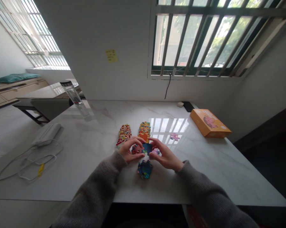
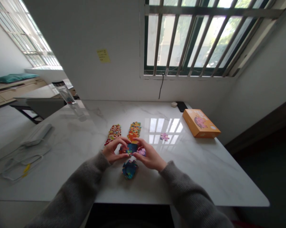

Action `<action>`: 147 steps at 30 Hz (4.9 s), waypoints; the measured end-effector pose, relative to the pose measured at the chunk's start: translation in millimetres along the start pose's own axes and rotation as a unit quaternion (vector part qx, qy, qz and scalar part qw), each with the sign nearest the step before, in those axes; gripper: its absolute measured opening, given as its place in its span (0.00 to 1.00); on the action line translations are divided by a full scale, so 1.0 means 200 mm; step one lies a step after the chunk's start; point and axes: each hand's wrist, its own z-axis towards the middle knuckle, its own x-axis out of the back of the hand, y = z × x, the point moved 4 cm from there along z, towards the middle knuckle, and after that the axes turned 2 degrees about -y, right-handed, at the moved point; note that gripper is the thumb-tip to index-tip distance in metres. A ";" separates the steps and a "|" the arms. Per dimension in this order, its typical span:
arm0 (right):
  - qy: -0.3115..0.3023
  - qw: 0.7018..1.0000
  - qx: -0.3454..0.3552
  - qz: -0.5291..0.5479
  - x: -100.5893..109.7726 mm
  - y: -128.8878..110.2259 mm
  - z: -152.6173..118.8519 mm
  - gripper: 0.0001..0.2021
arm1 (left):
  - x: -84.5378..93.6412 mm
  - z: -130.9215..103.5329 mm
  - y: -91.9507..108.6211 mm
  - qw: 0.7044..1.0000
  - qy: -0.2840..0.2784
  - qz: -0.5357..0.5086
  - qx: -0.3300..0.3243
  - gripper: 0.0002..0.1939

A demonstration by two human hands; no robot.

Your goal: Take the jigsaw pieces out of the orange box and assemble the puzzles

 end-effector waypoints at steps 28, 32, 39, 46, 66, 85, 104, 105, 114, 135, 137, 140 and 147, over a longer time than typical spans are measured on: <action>0.137 0.969 -0.118 0.170 -0.03 0.11 0.01 0.15 | -0.05 -0.01 0.02 0.937 0.065 0.334 -0.079 0.12; 0.103 0.993 0.030 -0.057 0.04 0.04 0.01 0.12 | -0.04 -0.01 0.02 0.949 0.064 0.300 -0.072 0.12; 0.037 0.975 0.116 -0.188 0.06 -0.01 -0.01 0.11 | -0.08 0.00 0.01 0.967 0.025 0.249 -0.056 0.10; -0.040 0.972 0.084 -0.218 0.13 0.06 -0.03 0.07 | 0.00 -0.02 -0.04 0.972 0.013 0.235 -0.018 0.14; -0.040 0.965 0.048 -0.256 0.10 0.09 -0.04 0.11 | 0.05 -0.06 -0.14 0.972 -0.100 0.206 0.058 0.14; -0.001 0.975 0.110 -0.195 -0.01 0.02 0.01 0.14 | -0.02 -0.03 -0.07 0.967 -0.022 0.251 -0.040 0.09; 0.130 0.930 -0.076 -0.335 0.75 0.46 -0.19 0.12 | 0.00 -0.08 -0.17 0.965 -0.093 0.238 0.053 0.19; 0.124 0.929 -0.076 -0.340 0.74 0.46 -0.18 0.11 | 0.00 -0.08 -0.18 0.965 -0.096 0.236 0.057 0.19; 0.117 0.911 -0.051 -0.392 0.71 0.46 -0.18 0.11 | 0.03 -0.07 -0.18 0.973 -0.103 0.201 0.051 0.17; 0.010 0.968 0.121 -0.222 0.03 0.03 0.00 0.20 | 0.00 -0.02 -0.09 0.989 -0.013 0.147 -0.002 0.12; 0.009 0.968 0.130 -0.214 0.00 0.02 0.01 0.18 | -0.02 -0.02 -0.07 0.989 -0.020 0.145 0.003 0.12; 0.025 0.967 0.136 -0.216 0.00 0.03 0.01 0.15 | -0.02 -0.02 -0.06 0.991 -0.025 0.132 0.015 0.11; 0.013 0.968 0.108 -0.225 0.07 0.08 0.01 0.15 | -0.03 -0.03 -0.10 0.987 -0.040 0.155 0.021 0.21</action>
